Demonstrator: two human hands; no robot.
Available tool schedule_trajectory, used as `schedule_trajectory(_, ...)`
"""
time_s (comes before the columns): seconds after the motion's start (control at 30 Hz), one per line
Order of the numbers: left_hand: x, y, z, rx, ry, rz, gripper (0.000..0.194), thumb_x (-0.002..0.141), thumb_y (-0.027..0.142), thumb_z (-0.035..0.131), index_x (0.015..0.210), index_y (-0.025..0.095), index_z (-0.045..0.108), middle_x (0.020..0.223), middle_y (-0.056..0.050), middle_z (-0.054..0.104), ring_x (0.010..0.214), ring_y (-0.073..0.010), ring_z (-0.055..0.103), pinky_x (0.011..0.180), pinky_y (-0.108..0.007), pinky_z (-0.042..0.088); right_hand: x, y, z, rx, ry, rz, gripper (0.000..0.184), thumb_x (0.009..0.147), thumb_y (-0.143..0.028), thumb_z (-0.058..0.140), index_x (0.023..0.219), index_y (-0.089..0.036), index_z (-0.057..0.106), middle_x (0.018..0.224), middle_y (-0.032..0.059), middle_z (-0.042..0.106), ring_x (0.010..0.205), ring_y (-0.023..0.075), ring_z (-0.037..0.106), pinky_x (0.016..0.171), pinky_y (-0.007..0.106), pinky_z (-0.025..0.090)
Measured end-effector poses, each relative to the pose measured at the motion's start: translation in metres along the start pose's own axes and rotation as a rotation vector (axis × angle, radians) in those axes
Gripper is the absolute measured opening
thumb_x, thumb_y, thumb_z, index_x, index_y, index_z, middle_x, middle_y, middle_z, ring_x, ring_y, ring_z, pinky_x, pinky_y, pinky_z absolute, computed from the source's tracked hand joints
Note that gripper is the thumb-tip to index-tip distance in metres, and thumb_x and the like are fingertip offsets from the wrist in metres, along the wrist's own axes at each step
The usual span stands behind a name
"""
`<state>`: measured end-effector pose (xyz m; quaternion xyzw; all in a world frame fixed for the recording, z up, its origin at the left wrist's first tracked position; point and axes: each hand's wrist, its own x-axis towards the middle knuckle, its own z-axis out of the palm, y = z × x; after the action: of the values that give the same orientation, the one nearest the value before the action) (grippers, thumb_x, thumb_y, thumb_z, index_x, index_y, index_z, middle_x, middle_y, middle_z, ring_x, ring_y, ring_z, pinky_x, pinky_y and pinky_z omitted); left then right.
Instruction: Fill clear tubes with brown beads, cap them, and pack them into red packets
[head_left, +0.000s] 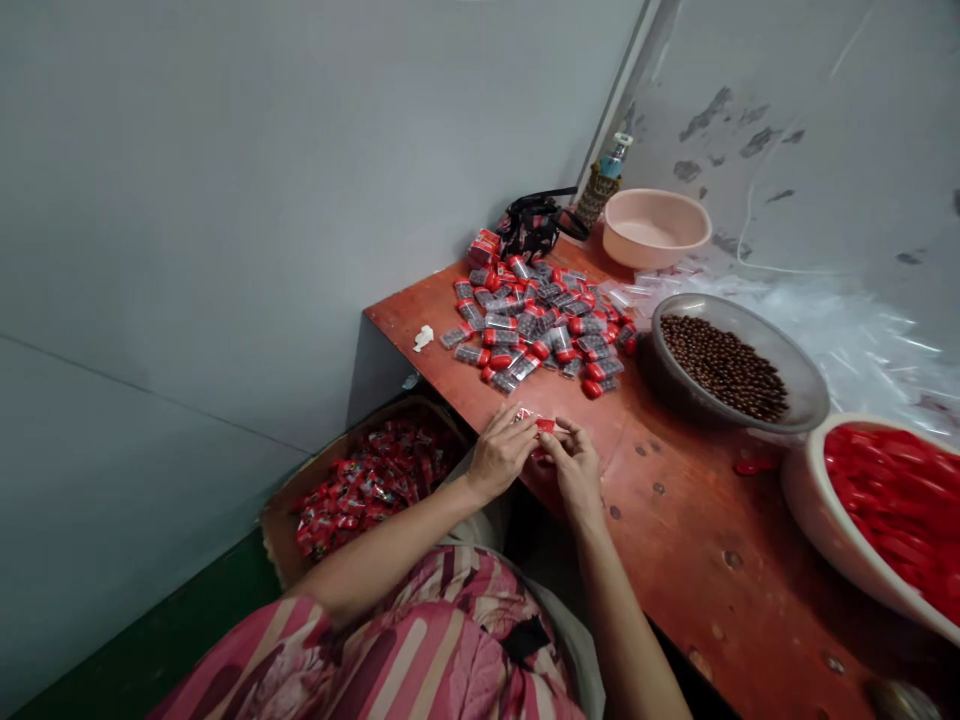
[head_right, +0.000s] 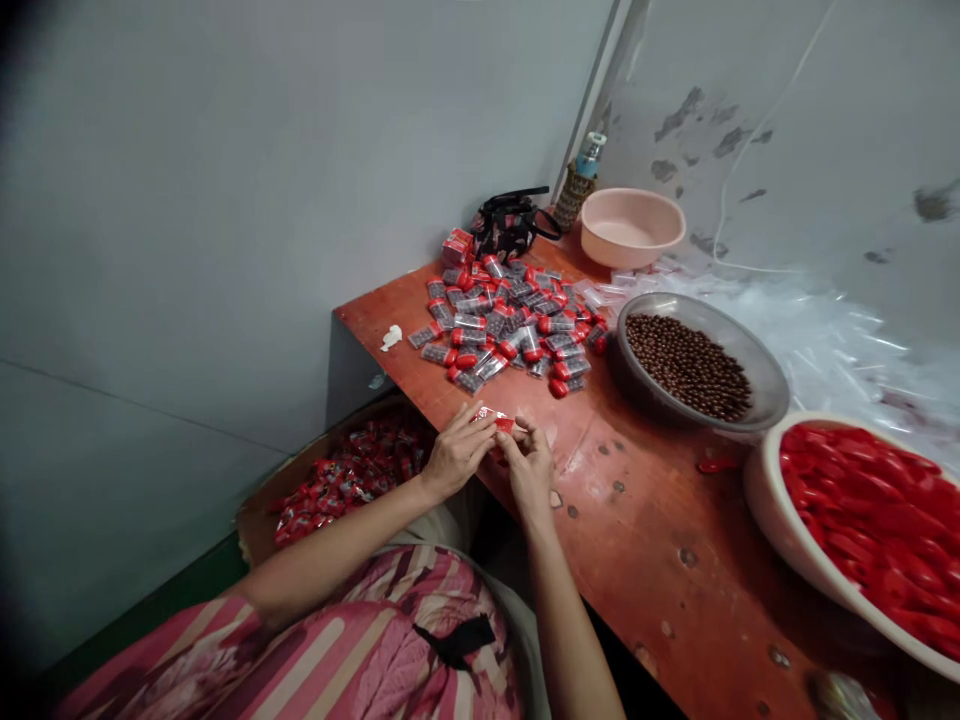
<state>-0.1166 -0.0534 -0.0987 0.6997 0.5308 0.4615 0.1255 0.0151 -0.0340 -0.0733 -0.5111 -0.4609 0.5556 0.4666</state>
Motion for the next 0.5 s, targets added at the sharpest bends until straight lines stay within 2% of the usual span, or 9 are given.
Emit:
schedule_trajectory(0.07,0.003,0.007,-0.006,-0.106,-0.007,-0.066,0.031,0.082,0.026,0.051,0.11,0.017,0.059,0.115,-0.008,0.06,0.118,-0.0228,0.045,0.101,-0.041,0.033,0.005,-0.004,-0.001,0.007,0.013,-0.021,0.039,0.068,-0.033,0.066,0.103,-0.02,0.052,0.068,-0.0044,0.059,0.056,0.0093,0.055,0.055,0.022,0.045)
schedule_trajectory(0.17,0.009,0.014,-0.016,-0.369,-0.057,-0.365,0.04,0.076,0.038,0.057,0.109,0.014,0.059,0.105,-0.009,0.064,0.098,-0.0222,0.058,0.084,-0.033,0.046,0.008,-0.012,-0.004,0.038,-0.016,-0.018,0.037,0.068,-0.03,0.067,0.101,-0.019,0.054,0.064,-0.0056,0.056,0.055,0.0082,0.052,0.055,0.021,0.042)
schedule_trajectory(0.27,0.016,0.015,-0.021,-0.677,-0.202,-0.663,0.039,0.071,0.046,0.059,0.085,0.01,0.067,0.073,-0.003,0.066,0.073,-0.0188,0.062,0.065,-0.027,0.049,0.01,-0.019,-0.006,0.022,-0.155,0.027,0.038,0.066,-0.03,0.068,0.1,-0.019,0.054,0.061,-0.0057,0.056,0.054,0.0091,0.051,0.054,0.022,0.041)
schedule_trajectory(0.33,0.018,0.014,-0.019,-0.843,-0.236,-0.804,0.039,0.065,0.048,0.064,0.072,0.009,0.067,0.062,-0.002,0.063,0.065,-0.017,0.061,0.06,-0.026,0.047,0.016,-0.022,-0.01,-0.055,-0.244,0.037,0.036,0.067,-0.033,0.067,0.099,-0.019,0.055,0.061,-0.0045,0.057,0.054,0.0106,0.053,0.054,0.023,0.041)
schedule_trajectory(0.4,0.018,0.013,-0.017,-0.942,-0.21,-0.899,0.038,0.059,0.046,0.069,0.067,0.009,0.066,0.058,-0.002,0.062,0.059,-0.0151,0.06,0.056,-0.024,0.046,0.029,-0.025,-0.018,-0.242,-0.271,-0.021,0.03,0.072,-0.036,0.061,0.096,-0.018,0.058,0.067,-0.0007,0.061,0.058,0.0133,0.055,0.056,0.025,0.043)
schedule_trajectory(0.47,0.017,0.011,-0.016,-0.967,-0.167,-0.957,0.037,0.054,0.043,0.073,0.062,0.008,0.065,0.054,-0.003,0.061,0.053,-0.0133,0.058,0.053,-0.023,0.045,0.049,-0.028,-0.032,-0.576,-0.193,-0.181,0.023,0.079,-0.033,0.051,0.094,-0.018,0.06,0.082,0.0053,0.065,0.069,0.0175,0.058,0.062,0.029,0.044)
schedule_trajectory(0.5,0.017,0.011,-0.016,-0.968,-0.14,-0.984,0.036,0.053,0.042,0.074,0.061,0.008,0.065,0.053,-0.002,0.06,0.051,-0.0124,0.056,0.051,-0.022,0.044,0.06,-0.03,-0.04,-0.792,-0.105,-0.3,0.022,0.081,-0.027,0.046,0.096,-0.018,0.06,0.091,0.0076,0.065,0.078,0.0197,0.058,0.067,0.031,0.044)
